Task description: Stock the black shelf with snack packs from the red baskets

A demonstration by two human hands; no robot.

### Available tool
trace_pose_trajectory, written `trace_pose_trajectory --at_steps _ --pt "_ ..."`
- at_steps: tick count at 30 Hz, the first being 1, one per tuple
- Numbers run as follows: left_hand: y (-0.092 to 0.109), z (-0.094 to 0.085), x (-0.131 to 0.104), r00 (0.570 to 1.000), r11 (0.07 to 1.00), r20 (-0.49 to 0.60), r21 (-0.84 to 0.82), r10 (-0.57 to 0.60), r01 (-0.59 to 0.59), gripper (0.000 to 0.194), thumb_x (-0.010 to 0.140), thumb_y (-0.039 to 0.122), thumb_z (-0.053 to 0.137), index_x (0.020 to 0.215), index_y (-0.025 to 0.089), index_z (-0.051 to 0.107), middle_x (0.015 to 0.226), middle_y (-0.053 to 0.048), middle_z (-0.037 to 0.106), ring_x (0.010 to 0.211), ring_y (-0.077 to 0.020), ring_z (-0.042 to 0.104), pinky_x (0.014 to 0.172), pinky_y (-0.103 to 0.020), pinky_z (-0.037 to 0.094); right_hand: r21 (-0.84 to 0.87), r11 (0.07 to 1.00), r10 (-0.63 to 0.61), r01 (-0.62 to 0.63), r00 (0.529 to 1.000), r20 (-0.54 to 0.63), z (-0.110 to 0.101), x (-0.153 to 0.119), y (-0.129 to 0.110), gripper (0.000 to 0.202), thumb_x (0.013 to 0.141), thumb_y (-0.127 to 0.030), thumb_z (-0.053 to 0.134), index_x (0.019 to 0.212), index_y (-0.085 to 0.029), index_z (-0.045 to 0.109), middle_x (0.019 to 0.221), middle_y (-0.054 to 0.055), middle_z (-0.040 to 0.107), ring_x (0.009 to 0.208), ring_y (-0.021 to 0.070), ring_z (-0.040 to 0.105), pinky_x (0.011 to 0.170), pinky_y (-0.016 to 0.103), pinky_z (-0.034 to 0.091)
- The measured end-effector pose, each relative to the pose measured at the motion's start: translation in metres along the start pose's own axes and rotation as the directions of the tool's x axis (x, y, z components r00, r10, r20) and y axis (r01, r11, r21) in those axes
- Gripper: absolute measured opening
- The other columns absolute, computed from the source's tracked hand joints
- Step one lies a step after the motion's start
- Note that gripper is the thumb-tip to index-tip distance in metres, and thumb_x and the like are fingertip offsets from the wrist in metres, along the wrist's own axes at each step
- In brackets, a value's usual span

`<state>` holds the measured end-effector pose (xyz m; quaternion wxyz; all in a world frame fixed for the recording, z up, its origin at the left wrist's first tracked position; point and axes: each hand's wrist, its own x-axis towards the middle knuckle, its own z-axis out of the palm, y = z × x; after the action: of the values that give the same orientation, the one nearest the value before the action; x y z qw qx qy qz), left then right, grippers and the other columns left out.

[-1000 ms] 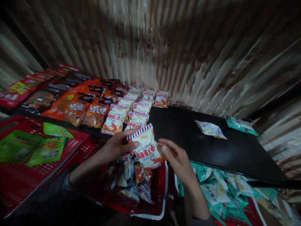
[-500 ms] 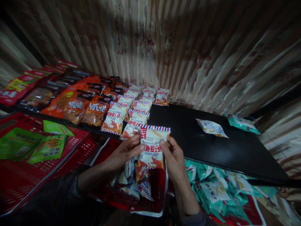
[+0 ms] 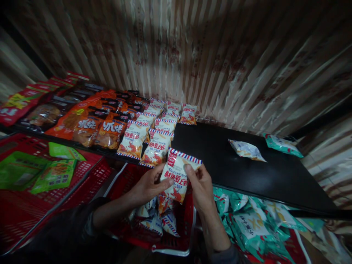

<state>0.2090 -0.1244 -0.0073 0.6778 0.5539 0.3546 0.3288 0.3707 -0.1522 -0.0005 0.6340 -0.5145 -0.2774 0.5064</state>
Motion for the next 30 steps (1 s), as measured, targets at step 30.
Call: trace_pose_trajectory --at_steps 30 --pt "0.005 0.001 -0.004 1.000 0.999 0.000 0.045 -0.015 0.015 0.053 0.080 0.040 0.067 0.127 0.014 0.062 0.118 -0.009 0.072 0.107 -0.0272 0.066 0.093 -0.040 0.053 0.111 0.985 -0.107 0.133 0.971 -0.212 -0.021 0.023 -0.006 0.030 0.062 -0.039 0.087 0.076 -0.021 0.068 0.072 -0.002 0.073 0.066 0.0166 0.068 0.068 0.031 0.056"
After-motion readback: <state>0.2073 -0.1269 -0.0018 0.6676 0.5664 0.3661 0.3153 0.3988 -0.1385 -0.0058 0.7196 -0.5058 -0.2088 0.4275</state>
